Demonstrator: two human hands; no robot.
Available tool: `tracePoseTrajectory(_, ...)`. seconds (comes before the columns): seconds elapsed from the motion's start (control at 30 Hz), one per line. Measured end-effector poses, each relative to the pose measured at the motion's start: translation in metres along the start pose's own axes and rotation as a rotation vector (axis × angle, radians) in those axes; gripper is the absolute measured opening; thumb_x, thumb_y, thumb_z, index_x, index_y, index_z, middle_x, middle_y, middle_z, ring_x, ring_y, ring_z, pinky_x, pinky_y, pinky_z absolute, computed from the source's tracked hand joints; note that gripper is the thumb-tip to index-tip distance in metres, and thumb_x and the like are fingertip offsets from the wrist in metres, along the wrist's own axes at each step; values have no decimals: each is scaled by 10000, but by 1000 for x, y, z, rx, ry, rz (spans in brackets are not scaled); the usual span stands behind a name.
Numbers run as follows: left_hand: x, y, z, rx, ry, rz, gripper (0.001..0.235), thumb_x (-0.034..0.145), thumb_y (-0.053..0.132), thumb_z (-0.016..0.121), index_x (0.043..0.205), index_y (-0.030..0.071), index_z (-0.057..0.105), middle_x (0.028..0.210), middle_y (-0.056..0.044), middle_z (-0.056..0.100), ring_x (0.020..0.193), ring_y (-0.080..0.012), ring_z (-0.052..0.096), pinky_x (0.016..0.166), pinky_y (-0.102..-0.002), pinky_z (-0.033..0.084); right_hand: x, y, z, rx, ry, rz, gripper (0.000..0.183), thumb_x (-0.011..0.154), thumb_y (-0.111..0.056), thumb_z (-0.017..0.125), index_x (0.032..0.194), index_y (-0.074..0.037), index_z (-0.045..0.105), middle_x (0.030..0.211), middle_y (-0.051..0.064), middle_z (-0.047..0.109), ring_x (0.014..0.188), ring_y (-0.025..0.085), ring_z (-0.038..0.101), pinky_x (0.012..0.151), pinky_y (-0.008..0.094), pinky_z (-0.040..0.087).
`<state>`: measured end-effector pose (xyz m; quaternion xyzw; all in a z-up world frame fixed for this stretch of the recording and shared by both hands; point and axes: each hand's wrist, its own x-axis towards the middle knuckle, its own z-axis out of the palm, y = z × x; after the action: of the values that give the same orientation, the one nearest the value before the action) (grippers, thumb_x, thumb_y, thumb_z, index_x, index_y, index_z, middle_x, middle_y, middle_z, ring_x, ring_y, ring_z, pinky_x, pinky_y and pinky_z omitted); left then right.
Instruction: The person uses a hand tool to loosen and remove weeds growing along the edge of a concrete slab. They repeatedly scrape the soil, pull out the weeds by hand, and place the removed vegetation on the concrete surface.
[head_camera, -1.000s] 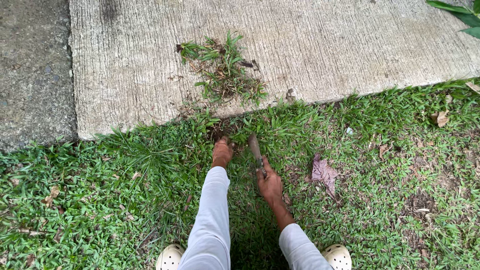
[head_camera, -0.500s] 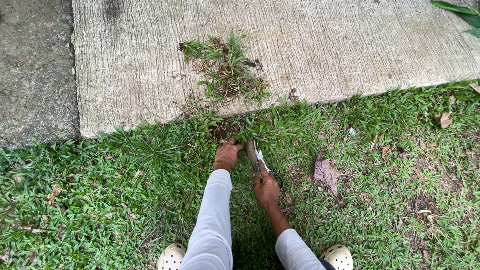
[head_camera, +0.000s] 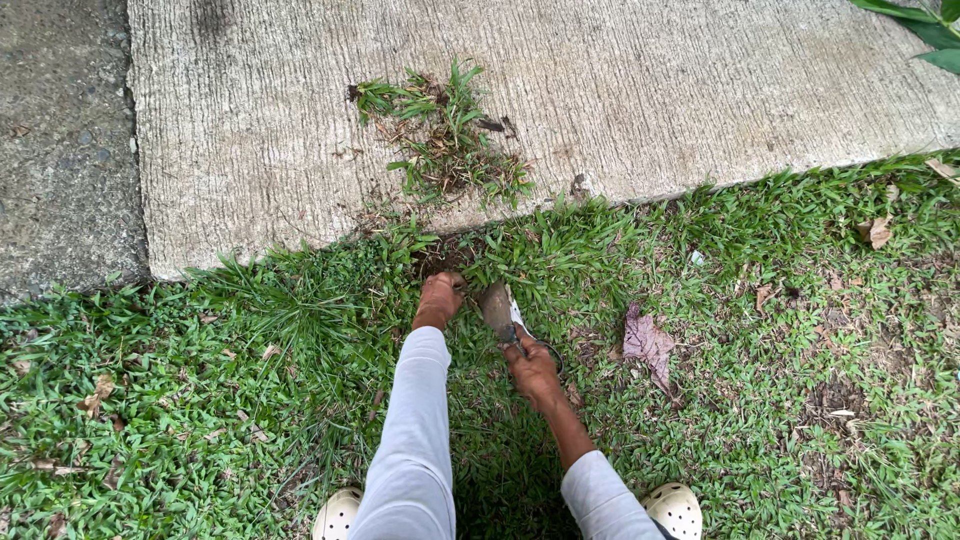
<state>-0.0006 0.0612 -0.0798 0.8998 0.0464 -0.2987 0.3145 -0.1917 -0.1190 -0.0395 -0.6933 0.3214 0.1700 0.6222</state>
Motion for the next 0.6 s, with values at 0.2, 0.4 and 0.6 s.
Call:
tracePoseTrajectory(0.2,-38,38,-22,154,-82,-55,526,940,452,721,1379,190,596,1366,-138,626,1253,-286,606,1081,-410,482,-30,-32,36,316,3,112,668,950,-222,651,1578,-254,425,629,-24,544,419,65,376,350,252,302)
tracePoseTrajectory(0.4,-28,30,13,589,-5,171,438,1016,213,609,1423,102,491,1322,-133,645,1210,-268,647,1024,-379,532,-43,-41,34,471,-77,144,720,973,-254,656,1609,-260,318,632,0,542,397,80,366,326,253,288)
tracePoseTrajectory(0.6,8,4,29,512,90,186,261,1010,90,533,1244,120,644,1290,-150,668,1193,-290,658,1028,-383,526,-36,-29,26,527,-113,211,678,969,-304,664,1592,-298,396,649,-25,565,402,61,381,337,226,284)
